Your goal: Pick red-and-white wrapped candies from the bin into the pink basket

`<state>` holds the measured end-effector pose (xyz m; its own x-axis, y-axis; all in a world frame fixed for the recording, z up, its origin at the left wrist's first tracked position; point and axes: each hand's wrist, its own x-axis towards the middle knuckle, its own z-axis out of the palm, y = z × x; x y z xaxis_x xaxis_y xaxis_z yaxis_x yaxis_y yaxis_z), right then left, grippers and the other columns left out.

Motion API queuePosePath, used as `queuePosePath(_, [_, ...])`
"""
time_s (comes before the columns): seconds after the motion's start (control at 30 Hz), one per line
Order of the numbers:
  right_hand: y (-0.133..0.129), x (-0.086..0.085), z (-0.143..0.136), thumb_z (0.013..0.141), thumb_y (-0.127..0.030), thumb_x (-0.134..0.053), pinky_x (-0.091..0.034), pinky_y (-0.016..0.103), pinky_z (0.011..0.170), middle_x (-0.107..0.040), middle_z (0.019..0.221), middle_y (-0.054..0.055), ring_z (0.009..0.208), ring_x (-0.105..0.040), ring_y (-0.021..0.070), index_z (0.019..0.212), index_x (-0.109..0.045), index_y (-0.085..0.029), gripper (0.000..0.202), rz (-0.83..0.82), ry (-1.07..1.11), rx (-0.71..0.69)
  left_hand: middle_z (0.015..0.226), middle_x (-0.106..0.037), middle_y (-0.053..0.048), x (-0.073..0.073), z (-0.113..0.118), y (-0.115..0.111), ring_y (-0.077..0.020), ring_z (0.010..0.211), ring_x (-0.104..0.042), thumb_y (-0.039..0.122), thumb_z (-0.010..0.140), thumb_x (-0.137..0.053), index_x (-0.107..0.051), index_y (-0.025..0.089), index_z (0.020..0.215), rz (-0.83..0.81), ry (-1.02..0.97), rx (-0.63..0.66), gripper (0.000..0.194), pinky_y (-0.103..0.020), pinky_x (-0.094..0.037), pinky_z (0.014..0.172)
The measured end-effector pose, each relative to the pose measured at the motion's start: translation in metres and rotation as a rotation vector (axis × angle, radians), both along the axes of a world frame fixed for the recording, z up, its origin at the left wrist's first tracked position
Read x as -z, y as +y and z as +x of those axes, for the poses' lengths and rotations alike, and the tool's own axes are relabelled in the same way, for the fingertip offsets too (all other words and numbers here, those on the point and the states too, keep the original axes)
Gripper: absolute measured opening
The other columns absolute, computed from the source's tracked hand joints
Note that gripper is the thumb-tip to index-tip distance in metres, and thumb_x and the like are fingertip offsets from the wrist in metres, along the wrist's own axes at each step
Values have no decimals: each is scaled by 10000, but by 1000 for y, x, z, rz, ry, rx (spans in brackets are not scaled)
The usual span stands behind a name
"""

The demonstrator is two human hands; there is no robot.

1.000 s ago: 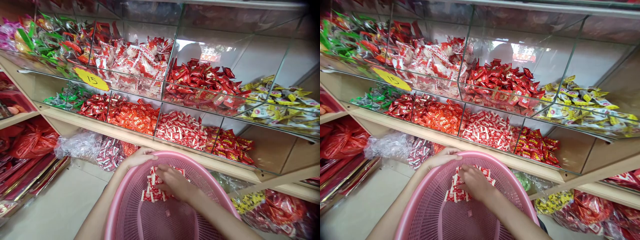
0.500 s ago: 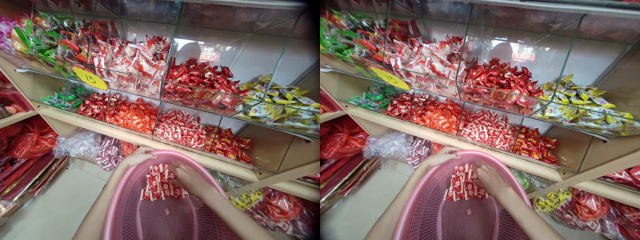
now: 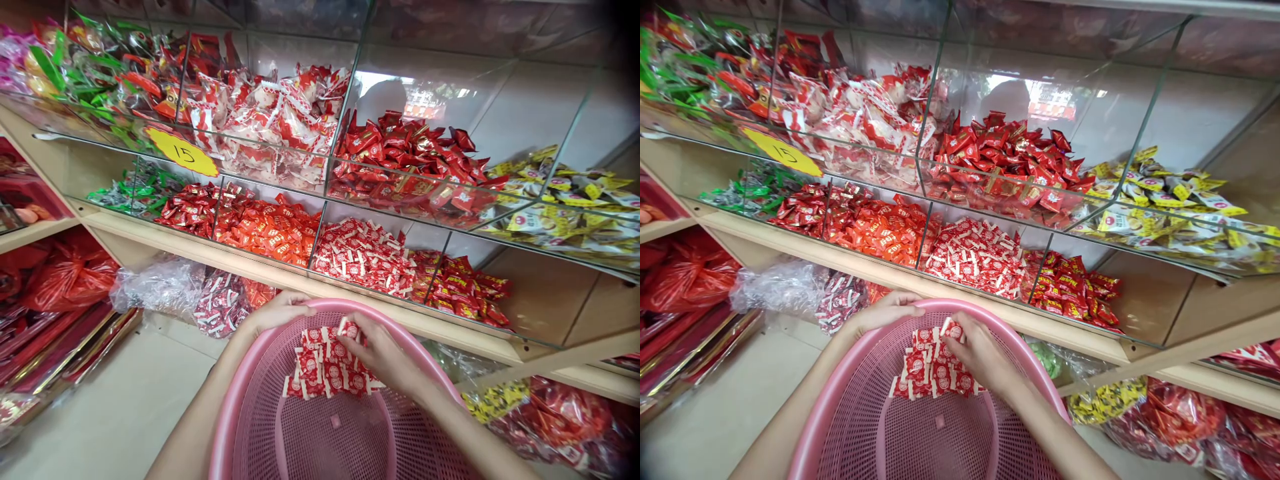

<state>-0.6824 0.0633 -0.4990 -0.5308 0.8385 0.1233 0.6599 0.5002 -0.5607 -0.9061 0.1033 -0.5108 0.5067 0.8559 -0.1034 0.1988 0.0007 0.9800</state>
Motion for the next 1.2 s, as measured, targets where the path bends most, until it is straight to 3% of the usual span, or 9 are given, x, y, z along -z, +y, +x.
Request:
queuePosePath(0.1, [-4, -2, -6, 825, -259, -384, -374, 221, 542, -515, 667, -29, 585, -468, 109, 804, -451, -189, 99, -80, 68, 50, 796, -634, -11, 0, 0, 0, -148, 694, -554, 332, 731, -549, -618, 123, 832, -11, 9, 0, 242, -227, -390, 610])
queuePosePath(0.2, [-10, 0, -16, 792, -268, -448, -389, 230, 597, -562, 743, -16, 653, -509, 119, 839, -476, -197, 89, -89, -1, -72, 812, -635, -19, 1, -1, 0, -150, 703, -555, 328, 729, -552, -616, 117, 832, -9, 6, -7, 243, -226, -391, 612])
queuePosePath(0.37, [-13, 14, -35, 729, -287, -579, -387, 291, 770, -567, 1000, 72, 926, -512, 192, 1006, -500, -187, 305, -1, -245, -277, 797, -626, -16, 3, -1, 1, -133, 684, -539, 312, 719, -558, -621, 109, 848, -5, -11, -11, 248, -215, -386, 609])
queuePosePath(0.53, [-9, 21, -46, 727, -215, -582, -383, 297, 779, -568, 960, 61, 910, -510, 186, 983, -527, -183, 263, 28, -300, -372, 746, -614, 2, 2, -1, 2, -125, 660, -524, 327, 710, -558, -630, 115, 824, 21, 20, -20, 252, -208, -376, 597])
queuePosePath(0.73, [-4, 25, -46, 739, -247, -572, -371, 271, 762, -574, 961, 49, 897, -515, 175, 947, -548, -192, 216, -49, -195, -347, 770, -616, -4, 4, -2, 3, -132, 689, -528, 303, 711, -558, -635, 117, 828, 58, 28, -17, 233, -210, -382, 621])
queuePosePath(0.93, [1, 24, -43, 756, -402, -537, -359, 235, 668, -601, 872, 15, 812, -533, 161, 948, -528, -211, 271, -129, -142, -178, 785, -631, -14, 3, -2, 2, -141, 702, -545, 306, 712, -559, -638, 115, 831, 43, 17, -19, 238, -219, -394, 634])
queuePosePath(1.2, [-3, 21, -46, 805, -450, -438, -338, 253, 661, -608, 833, 29, 801, -537, 169, 856, -548, -205, 273, 39, -349, -215, 858, -654, -34, 4, -2, 2, -162, 758, -572, 309, 722, -558, -638, 119, 927, 43, 31, -16, 291, -228, -409, 655])
